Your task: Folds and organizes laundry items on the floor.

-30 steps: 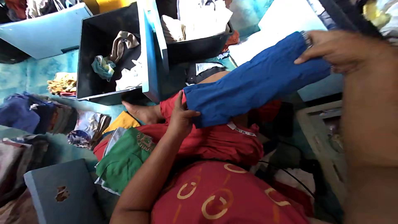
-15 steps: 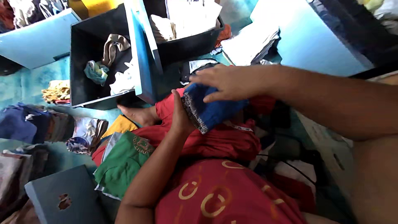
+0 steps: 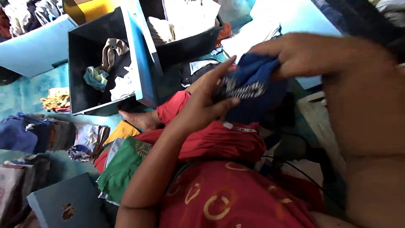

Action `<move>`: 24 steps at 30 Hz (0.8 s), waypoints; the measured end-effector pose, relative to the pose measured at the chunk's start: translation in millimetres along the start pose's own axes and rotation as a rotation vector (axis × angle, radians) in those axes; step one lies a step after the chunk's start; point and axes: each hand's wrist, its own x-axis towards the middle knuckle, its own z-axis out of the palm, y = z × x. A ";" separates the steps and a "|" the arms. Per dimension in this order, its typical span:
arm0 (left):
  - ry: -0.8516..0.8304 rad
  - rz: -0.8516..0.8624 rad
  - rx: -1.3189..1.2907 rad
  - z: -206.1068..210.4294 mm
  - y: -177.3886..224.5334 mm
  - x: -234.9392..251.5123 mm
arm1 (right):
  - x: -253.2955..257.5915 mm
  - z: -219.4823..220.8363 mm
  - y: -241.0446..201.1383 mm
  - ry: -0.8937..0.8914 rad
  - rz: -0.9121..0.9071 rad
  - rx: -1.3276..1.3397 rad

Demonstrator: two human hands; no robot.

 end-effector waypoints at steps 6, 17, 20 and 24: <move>0.441 -0.203 -0.162 -49.1 -21.6 -31.2 | -30.1 -54.2 76.0 0.016 0.598 0.200; 0.727 -0.654 -0.066 -115.4 -46.2 -94.8 | -52.9 135.5 221.2 0.123 0.918 -0.319; 0.512 -0.848 0.310 -145.2 -52.0 -96.7 | -50.0 121.3 228.4 0.049 0.931 -0.309; 0.795 -0.824 0.655 -194.8 -73.3 -115.5 | 21.6 62.5 185.2 0.303 0.797 -0.239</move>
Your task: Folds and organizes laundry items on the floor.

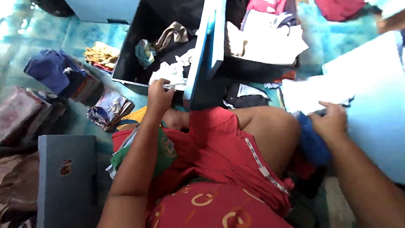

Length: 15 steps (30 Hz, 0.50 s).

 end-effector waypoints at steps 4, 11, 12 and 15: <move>0.347 -0.160 -0.368 -5.5 -47.6 25.8 | 11.3 -15.0 -150.8 -0.029 -0.387 0.129; 0.450 -0.155 -0.767 -2.8 -67.4 34.6 | 44.5 121.8 -403.6 -0.570 -1.069 -0.275; 0.451 -0.178 -0.795 -2.8 -69.0 33.9 | 51.3 149.9 -429.3 -0.639 -1.016 -0.431; 0.471 -0.202 -0.847 -6.6 -74.2 33.2 | 54.3 212.0 -467.6 -0.736 -0.784 -0.781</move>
